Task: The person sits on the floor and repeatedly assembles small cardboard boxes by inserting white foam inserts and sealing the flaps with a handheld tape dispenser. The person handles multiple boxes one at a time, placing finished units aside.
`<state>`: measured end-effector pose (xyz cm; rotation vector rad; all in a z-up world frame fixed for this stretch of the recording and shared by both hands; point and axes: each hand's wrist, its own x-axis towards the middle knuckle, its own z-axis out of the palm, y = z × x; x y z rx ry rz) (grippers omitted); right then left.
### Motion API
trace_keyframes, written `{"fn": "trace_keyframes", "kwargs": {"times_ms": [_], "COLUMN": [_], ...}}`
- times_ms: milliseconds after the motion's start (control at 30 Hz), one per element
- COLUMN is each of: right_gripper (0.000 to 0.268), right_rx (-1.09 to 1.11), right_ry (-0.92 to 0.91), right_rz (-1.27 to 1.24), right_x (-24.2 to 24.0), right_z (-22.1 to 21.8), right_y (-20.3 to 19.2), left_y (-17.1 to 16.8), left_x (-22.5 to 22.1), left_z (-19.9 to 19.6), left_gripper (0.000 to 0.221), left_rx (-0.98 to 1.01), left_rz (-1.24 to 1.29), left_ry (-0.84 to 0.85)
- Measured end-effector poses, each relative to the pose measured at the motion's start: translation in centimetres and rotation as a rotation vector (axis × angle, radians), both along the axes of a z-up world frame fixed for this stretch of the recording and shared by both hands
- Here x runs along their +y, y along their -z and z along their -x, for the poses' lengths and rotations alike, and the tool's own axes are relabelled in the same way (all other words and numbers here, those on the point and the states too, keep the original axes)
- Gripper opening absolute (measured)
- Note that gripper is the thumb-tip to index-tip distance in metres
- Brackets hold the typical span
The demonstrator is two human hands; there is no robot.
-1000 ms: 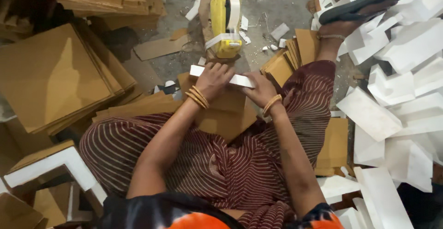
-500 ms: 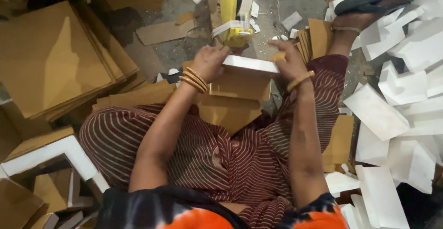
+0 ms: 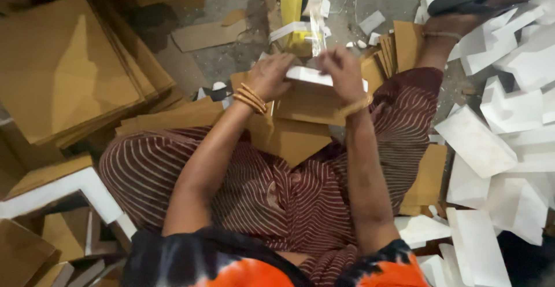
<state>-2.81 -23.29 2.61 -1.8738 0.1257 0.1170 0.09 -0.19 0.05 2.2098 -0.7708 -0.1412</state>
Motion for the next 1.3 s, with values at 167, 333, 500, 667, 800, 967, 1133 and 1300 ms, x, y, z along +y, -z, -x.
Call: {"fn": "trace_keyframes", "kwargs": {"times_ms": [167, 333, 500, 667, 800, 967, 1133, 1300], "right_gripper": [0.016, 0.020, 0.021, 0.022, 0.024, 0.033, 0.026, 0.028], "right_rx": [0.122, 0.126, 0.117, 0.156, 0.197, 0.218, -0.231, -0.090], "right_ry": [0.111, 0.143, 0.106, 0.121, 0.074, -0.061, 0.114, -0.006], "right_rz": [-0.229, -0.334, -0.325, -0.366, -0.323, 0.435, 0.439, 0.191], "right_x": [3.1, 3.7, 2.4, 2.2, 2.2, 2.5, 3.1, 2.9], "right_z": [6.5, 6.2, 5.7, 5.6, 4.8, 4.4, 3.4, -1.8], "right_y": [5.3, 10.1, 11.5, 12.2, 10.8, 4.0, -1.7, -0.2], "left_y": [0.7, 3.4, 5.1, 4.4, 4.1, 4.6, 5.4, 4.6], "left_x": [-0.3, -0.3, -0.2, -1.6, -2.0, -2.0, -1.7, -1.0], "left_z": [-0.5, -1.0, -2.3, -1.1, -0.1, -0.3, 0.1, -0.3], "left_gripper": [0.037, 0.046, 0.054, 0.057, 0.049, 0.052, 0.059, 0.056], "left_rx": [0.117, 0.146, 0.402, 0.432, 0.290, 0.159, 0.124, 0.182], "left_rz": [0.189, 0.350, 0.349, 0.329, 0.304, 0.263, 0.275, 0.257], "left_ry": [-0.062, 0.015, 0.065, -0.085, -0.151, -0.125, -0.137, -0.056]}}
